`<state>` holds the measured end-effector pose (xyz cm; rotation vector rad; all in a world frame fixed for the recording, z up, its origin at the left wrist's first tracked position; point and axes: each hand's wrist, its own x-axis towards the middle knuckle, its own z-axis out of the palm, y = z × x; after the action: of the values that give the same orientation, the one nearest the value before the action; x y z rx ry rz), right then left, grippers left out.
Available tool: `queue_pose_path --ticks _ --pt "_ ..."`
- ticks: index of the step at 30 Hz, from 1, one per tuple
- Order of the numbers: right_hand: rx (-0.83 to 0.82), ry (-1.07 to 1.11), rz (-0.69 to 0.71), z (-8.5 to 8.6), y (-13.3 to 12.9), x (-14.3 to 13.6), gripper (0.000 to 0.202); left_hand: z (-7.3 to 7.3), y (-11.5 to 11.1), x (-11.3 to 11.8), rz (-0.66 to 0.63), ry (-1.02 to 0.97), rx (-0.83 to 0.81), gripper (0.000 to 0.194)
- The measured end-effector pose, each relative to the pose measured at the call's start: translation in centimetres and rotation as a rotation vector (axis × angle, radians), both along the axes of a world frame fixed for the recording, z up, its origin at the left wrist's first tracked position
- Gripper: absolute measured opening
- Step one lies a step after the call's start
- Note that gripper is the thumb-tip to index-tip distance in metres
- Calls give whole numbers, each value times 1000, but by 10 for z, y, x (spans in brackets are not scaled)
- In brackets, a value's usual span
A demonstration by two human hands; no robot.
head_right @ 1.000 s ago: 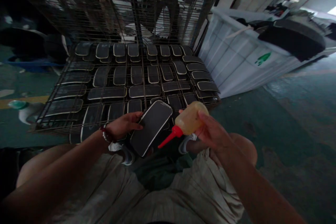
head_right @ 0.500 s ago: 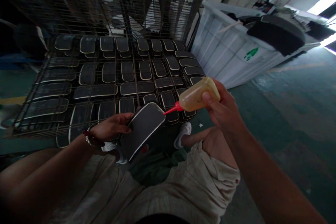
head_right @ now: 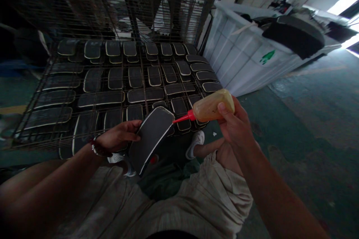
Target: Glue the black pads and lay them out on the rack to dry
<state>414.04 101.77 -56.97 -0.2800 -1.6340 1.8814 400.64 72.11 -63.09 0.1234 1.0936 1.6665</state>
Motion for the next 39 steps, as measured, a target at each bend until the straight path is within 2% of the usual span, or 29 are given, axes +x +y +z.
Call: queue_pose_path --ticks 5,9,18,22,30,39 --pt "2 27 -93 -9 -6 1 18 1 1 -1 20 -46 12 39" --pt "-20 35 -126 -17 -15 2 21 3 2 -1 4 6 34 37" --pt "-114 44 -93 -24 -41 10 27 2 1 -2 41 15 6 35" --pt "-104 27 -90 -27 -50 14 32 3 2 -2 62 24 -5 32" --pt "-7 -25 -46 -30 -70 27 44 2 2 -6 60 -32 11 38" --pt "60 -54 156 -22 -87 38 51 -6 0 -11 101 -43 -43 41"
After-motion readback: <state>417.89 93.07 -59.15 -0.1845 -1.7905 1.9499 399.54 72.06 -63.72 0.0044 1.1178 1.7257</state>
